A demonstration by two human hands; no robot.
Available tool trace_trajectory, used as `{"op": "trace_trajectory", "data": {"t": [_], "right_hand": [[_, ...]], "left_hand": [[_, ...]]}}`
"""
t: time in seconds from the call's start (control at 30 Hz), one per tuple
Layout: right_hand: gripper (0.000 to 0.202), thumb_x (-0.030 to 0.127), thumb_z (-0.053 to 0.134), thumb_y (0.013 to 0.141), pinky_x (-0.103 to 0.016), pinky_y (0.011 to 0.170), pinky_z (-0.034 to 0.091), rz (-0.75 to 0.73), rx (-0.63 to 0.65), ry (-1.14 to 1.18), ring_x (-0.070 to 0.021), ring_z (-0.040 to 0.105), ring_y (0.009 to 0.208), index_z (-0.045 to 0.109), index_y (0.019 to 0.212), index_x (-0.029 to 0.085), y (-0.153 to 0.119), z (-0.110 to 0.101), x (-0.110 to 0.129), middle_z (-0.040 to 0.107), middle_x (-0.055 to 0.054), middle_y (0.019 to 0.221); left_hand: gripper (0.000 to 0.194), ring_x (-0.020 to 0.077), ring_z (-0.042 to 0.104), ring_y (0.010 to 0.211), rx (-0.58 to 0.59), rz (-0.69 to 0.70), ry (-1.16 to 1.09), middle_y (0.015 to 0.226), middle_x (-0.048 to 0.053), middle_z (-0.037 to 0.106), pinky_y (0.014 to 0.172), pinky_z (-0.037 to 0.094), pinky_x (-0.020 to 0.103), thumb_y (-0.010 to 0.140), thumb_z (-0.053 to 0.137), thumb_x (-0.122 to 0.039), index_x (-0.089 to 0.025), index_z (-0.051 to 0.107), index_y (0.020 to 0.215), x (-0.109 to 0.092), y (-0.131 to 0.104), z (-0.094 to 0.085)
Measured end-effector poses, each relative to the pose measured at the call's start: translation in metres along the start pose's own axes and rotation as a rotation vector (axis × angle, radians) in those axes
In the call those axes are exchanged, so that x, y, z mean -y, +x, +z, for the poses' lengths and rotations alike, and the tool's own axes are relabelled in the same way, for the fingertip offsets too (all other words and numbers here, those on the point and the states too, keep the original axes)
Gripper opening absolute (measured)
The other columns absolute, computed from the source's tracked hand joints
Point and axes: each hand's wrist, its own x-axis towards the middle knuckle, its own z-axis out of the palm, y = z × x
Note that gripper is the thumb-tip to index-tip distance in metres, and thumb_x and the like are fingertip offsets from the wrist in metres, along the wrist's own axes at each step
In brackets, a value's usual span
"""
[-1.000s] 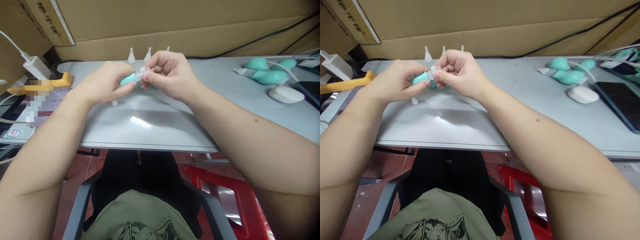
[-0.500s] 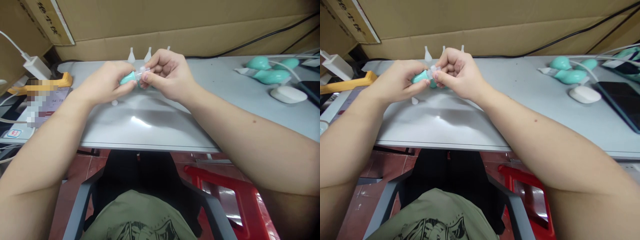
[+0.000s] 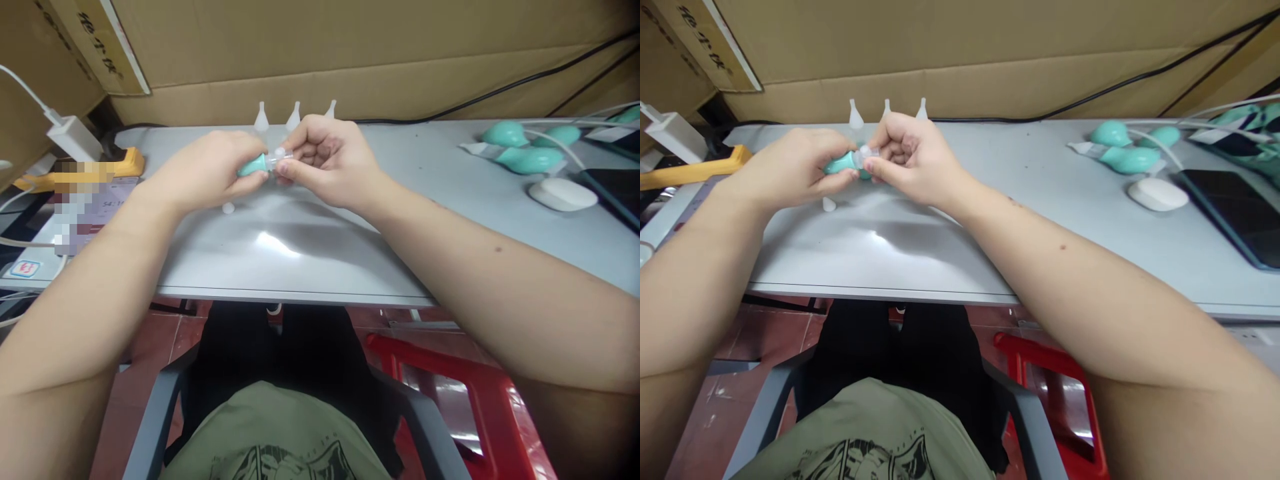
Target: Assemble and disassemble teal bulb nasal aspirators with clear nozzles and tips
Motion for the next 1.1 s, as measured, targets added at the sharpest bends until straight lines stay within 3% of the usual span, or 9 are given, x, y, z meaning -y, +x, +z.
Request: {"op": "trace_trajectory", "data": {"t": [0.2,0.47,0.8,0.9,0.97,1.03,1.1], "right_hand": [[0.018,0.014,0.089,0.097,-0.037,0.071,0.058,0.023,0.047,-0.009,-0.0217,0.075,0.076,0.076,0.102,0.025,-0.002,0.001,-0.002,0.078,-0.005,0.084],[0.023,0.020,0.092,0.099,-0.038,0.068,0.059,-0.010,-0.024,-0.040,-0.0221,0.078,0.076,0.070,0.096,0.026,-0.003,0.008,0.005,0.080,-0.006,0.087],[0.020,0.010,0.088,0.098,-0.036,0.075,0.062,0.070,0.068,0.006,-0.0206,0.077,0.079,0.076,0.103,0.026,-0.004,0.003,0.008,0.079,-0.003,0.087],[0.024,0.012,0.093,0.100,-0.036,0.076,0.063,0.092,0.054,0.037,-0.0203,0.077,0.080,0.074,0.101,0.027,-0.001,0.008,0.014,0.080,-0.002,0.088],[0.034,0.021,0.102,0.099,-0.037,0.076,0.063,0.140,-0.010,0.073,-0.0204,0.076,0.079,0.069,0.104,0.027,0.001,0.015,0.018,0.077,0.000,0.086],[0.046,0.031,0.107,0.098,-0.038,0.072,0.061,0.230,-0.055,0.061,-0.0212,0.074,0.075,0.063,0.111,0.028,0.002,0.023,0.020,0.075,0.003,0.085],[0.038,0.036,0.099,0.104,-0.039,0.068,0.058,0.276,-0.024,-0.038,-0.0208,0.070,0.072,0.065,0.117,0.025,-0.001,0.028,0.017,0.075,0.000,0.091]], "left_hand": [[0.032,0.0404,0.071,0.103,0.064,0.011,0.076,0.105,0.017,0.071,0.085,0.045,0.053,0.108,0.044,-0.056,-0.024,0.047,0.103,0.002,-0.003,-0.004],[0.035,0.0348,0.063,0.088,-0.074,0.012,-0.059,0.090,0.012,0.062,0.082,0.042,0.050,0.108,0.055,-0.058,-0.025,0.049,0.097,0.005,0.000,0.003],[0.037,0.0330,0.057,0.090,0.012,0.091,0.045,0.096,0.013,0.063,0.081,0.038,0.050,0.111,0.048,-0.062,-0.025,0.048,0.103,0.006,0.000,0.003],[0.035,0.0275,0.053,0.079,-0.074,0.039,-0.030,0.088,0.010,0.064,0.075,0.036,0.047,0.105,0.050,-0.059,-0.025,0.054,0.097,-0.003,-0.002,0.000],[0.035,0.0225,0.052,0.075,-0.161,0.007,-0.138,0.083,0.007,0.064,0.071,0.035,0.044,0.103,0.056,-0.056,-0.023,0.062,0.094,-0.007,-0.005,-0.007],[0.034,0.0175,0.048,0.075,-0.282,0.019,-0.239,0.080,0.004,0.060,0.069,0.035,0.041,0.101,0.065,-0.052,-0.021,0.062,0.087,-0.005,-0.008,-0.014],[0.034,0.0149,0.039,0.074,-0.452,0.043,-0.272,0.079,0.002,0.054,0.070,0.034,0.039,0.102,0.074,-0.050,-0.020,0.065,0.089,0.006,-0.011,-0.019]]}}
